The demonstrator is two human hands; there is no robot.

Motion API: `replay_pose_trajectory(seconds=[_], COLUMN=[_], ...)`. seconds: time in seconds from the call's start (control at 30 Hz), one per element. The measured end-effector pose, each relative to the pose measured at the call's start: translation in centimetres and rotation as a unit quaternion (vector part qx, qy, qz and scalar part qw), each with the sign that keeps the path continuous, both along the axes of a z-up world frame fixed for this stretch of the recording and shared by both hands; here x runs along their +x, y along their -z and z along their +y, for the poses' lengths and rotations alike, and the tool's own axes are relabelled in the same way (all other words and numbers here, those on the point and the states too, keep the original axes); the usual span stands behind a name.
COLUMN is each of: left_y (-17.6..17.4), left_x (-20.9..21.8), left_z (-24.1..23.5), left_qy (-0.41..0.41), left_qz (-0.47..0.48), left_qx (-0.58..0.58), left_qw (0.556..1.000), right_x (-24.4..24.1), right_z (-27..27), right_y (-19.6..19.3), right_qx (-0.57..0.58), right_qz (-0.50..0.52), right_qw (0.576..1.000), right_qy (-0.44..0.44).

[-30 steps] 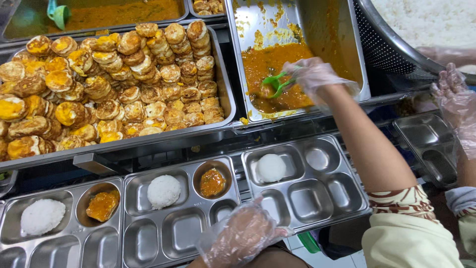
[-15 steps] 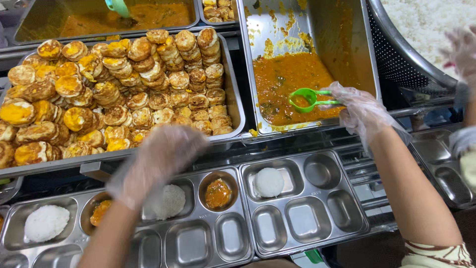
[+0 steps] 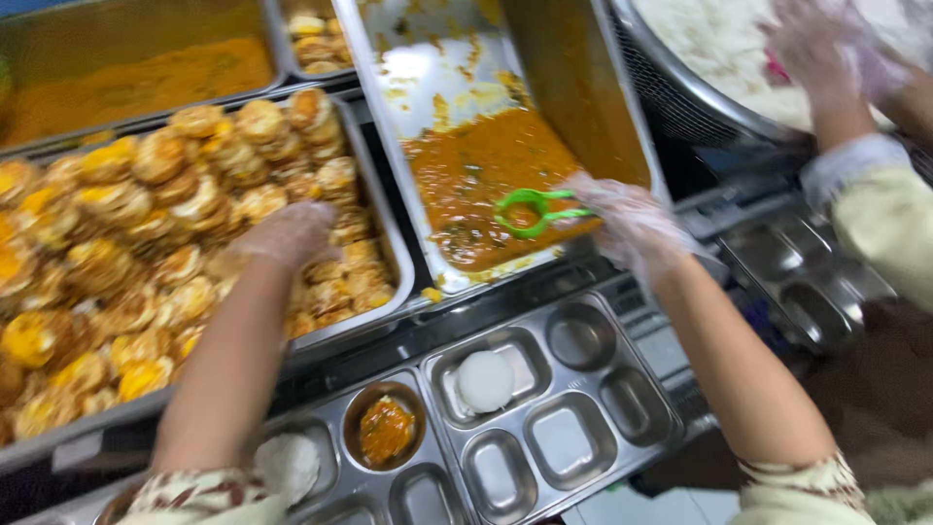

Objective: The person assembles meals on compartmentalized metal trays by scooping rice, placing a fried egg, and adding curry sauce. The person repeats this process for multiple trays in a continuous assembly line.

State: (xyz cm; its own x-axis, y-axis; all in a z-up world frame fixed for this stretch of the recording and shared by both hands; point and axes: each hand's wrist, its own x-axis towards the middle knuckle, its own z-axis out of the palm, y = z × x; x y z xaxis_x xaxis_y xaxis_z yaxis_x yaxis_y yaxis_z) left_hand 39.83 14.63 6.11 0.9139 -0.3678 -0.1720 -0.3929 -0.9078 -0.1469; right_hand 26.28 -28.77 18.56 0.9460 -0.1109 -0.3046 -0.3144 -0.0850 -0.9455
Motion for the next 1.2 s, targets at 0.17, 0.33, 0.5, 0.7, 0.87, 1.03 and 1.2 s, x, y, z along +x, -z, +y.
replay_pose_trajectory(seconds=[0.17, 0.33, 0.5, 0.7, 0.87, 1.03, 1.2], left_y=[-2.2, -5.9, -11.3, -17.0, -13.4, -5.6, 0.2], left_x=[-1.2, -4.1, -8.1, -18.5, -24.5, -22.3, -23.8], left_z=[-0.7, -1.2, -0.2, -4.0, -14.5, -25.1, -29.2], left_qy=[-0.086, -0.332, -0.227, 0.039, 0.372, 0.368, 0.365], left_qz=[0.022, 0.108, -0.05, -0.059, -0.035, -0.094, -0.166], left_qx=[-0.095, -0.393, -0.46, -0.482, -0.498, -0.239, -0.282], left_qw=[0.992, 0.85, 0.857, 0.873, 0.782, 0.894, 0.872], right_x=[0.3, 0.3, -0.9, -1.7, -0.8, -1.3, -2.1], right_z=[0.2, 0.1, -0.7, -1.8, -2.5, -2.1, -2.4], right_y=[0.3, -0.1, 0.2, -0.4, 0.8, 1.1, 0.5], right_qx=[-0.045, -0.014, 0.034, 0.051, 0.08, 0.081, 0.061], right_qz=[0.037, -0.002, -0.006, 0.0, 0.012, -0.003, 0.018], right_qw=[0.998, 1.0, 0.999, 0.998, 0.997, 0.997, 0.998], right_qy=[-0.004, -0.023, -0.01, 0.022, 0.016, -0.008, 0.022])
